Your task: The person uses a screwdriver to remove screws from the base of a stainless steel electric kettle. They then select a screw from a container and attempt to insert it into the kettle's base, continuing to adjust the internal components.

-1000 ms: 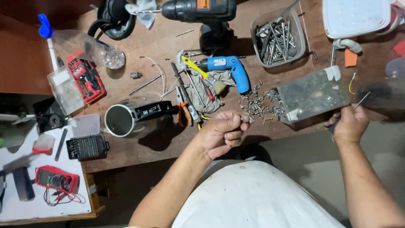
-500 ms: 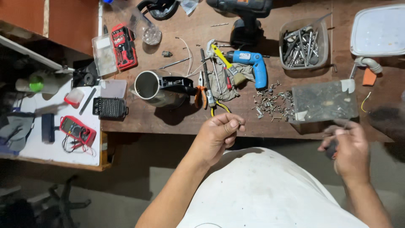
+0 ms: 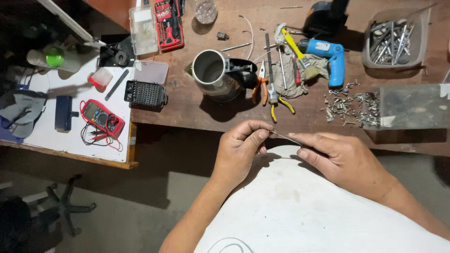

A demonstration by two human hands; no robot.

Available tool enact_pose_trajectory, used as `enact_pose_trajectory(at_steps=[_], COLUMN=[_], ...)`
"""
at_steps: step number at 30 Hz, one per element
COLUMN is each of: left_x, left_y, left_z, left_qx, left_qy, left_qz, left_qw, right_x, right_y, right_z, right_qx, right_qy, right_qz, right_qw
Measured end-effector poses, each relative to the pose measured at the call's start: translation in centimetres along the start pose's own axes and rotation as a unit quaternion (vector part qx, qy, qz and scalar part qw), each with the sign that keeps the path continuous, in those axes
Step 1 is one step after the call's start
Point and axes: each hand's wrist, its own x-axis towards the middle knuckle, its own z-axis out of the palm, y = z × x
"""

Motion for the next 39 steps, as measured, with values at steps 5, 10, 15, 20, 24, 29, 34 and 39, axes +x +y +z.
enact_pose_trajectory(at_steps=[5,10,15,20,24,29,34,39], left_x=[0.7,1.5,2.5,3.9,5.1,6.8,7.2,6.9], left_y=[1.6,1.9,2.0,2.4,3.0,2.2,4.4,4.2], left_z=[-6.0,-10.9,-13.0,-13.1,-12.9,-12.4,-10.4,-9.0], left_qx=[-0.017,0.02,0.025,0.005,-0.005,-0.085,-0.002,0.196], left_qy=[0.013,0.009,0.014,0.025,0.028,0.025,0.094,0.132], left_qz=[-0.035,-0.037,-0.071,-0.077,-0.077,-0.062,-0.078,0.041], left_qw=[0.999,0.999,0.997,0.997,0.997,0.994,0.992,0.971], right_x=[3.7,6.3,8.1,10.4,12.4,14.4,15.6,17.0], right_y=[-3.4,-6.0,-7.4,-6.9,-6.0,-4.8,-3.4,-1.0], right_z=[4.1,7.2,8.1,7.3,6.4,4.6,3.1,2.3], right_qx=[-0.011,-0.023,-0.023,-0.035,-0.025,-0.007,-0.039,-0.02], right_qy=[0.011,0.018,0.005,-0.026,-0.028,-0.038,-0.042,-0.069], right_qz=[-0.02,-0.006,-0.003,-0.013,-0.049,-0.075,-0.125,-0.138], right_qw=[1.0,1.0,1.0,0.999,0.998,0.996,0.991,0.988])
